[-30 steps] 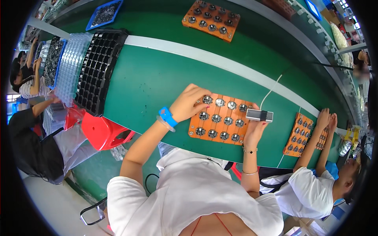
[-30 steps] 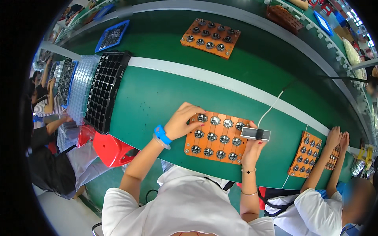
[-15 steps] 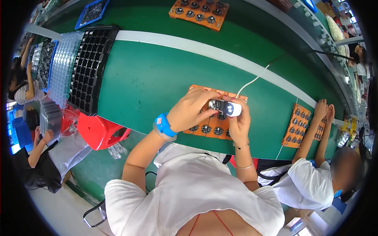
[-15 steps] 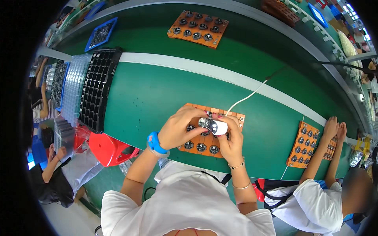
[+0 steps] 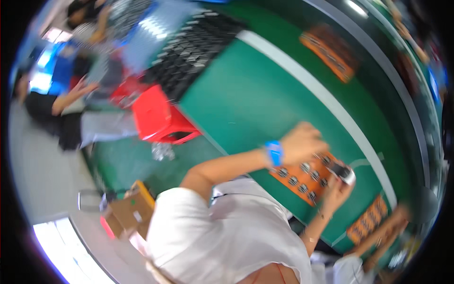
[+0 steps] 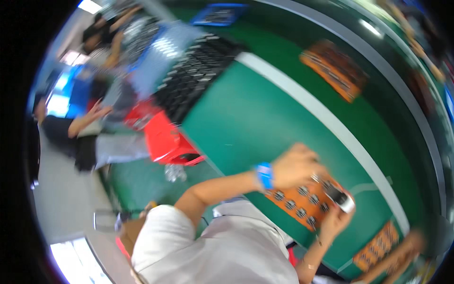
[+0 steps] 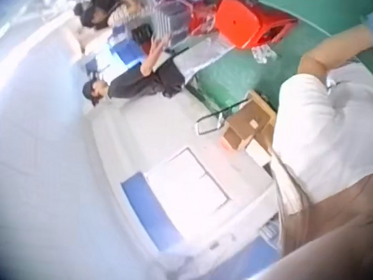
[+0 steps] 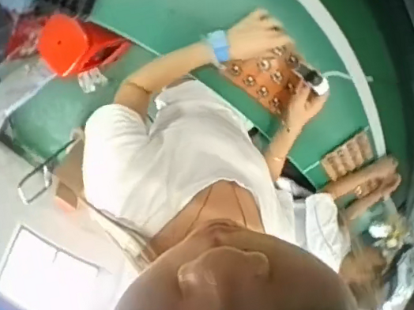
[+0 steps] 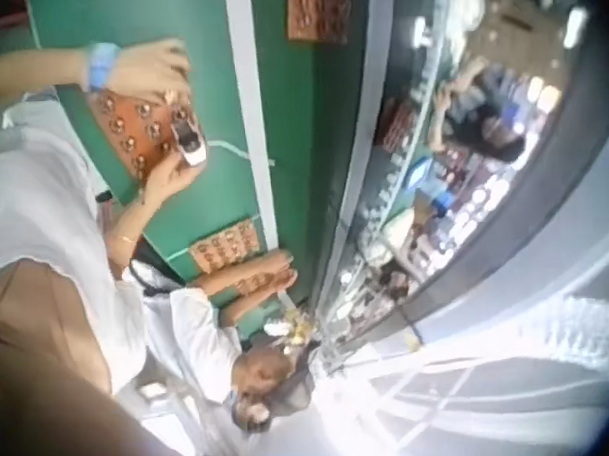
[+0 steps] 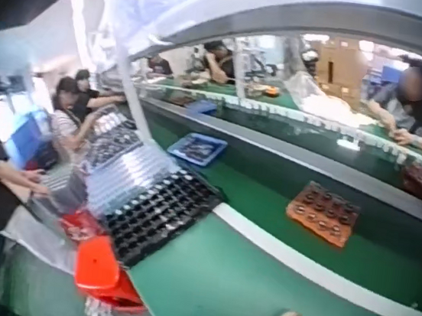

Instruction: Test individual electronic components mounted on a wooden fixture using a handheld electronic tester.

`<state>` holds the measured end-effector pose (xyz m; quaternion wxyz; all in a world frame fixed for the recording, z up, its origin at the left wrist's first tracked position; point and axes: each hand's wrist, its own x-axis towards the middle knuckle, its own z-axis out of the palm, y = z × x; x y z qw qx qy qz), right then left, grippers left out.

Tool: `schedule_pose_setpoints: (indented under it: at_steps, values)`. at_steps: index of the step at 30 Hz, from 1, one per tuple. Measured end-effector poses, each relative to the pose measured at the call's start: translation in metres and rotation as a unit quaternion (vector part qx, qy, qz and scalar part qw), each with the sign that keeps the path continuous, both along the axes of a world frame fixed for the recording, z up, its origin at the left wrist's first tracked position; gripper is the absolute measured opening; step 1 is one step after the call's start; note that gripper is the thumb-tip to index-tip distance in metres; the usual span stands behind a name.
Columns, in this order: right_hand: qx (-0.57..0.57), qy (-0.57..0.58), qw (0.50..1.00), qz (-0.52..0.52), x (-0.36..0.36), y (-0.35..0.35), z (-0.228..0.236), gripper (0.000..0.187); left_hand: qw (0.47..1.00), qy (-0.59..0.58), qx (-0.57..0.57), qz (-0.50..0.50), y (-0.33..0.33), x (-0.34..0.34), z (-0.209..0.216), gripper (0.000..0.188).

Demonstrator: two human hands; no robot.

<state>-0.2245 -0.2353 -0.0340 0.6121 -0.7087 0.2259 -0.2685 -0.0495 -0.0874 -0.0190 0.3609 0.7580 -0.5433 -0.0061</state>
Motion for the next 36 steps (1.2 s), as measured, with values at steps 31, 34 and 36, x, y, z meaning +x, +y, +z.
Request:
schedule_pose_setpoints:
  at_steps: [31,34,36]
  values:
    - [-0.045,-0.015,0.996,0.073,0.024,0.013,0.025,0.032,0.982,0.181,-0.014,-0.049,-0.001,-0.010,0.032,0.052]
    - [-0.035,-0.014,0.997,0.072,0.022,0.014,0.023,0.033,0.983,0.175,-0.036,-0.041,-0.002,-0.009,0.029,0.052]
    - [-0.027,-0.015,0.997,0.070,0.021,0.015,0.022,0.033,0.983,0.175,-0.020,-0.047,-0.003,-0.009,0.028,0.051]
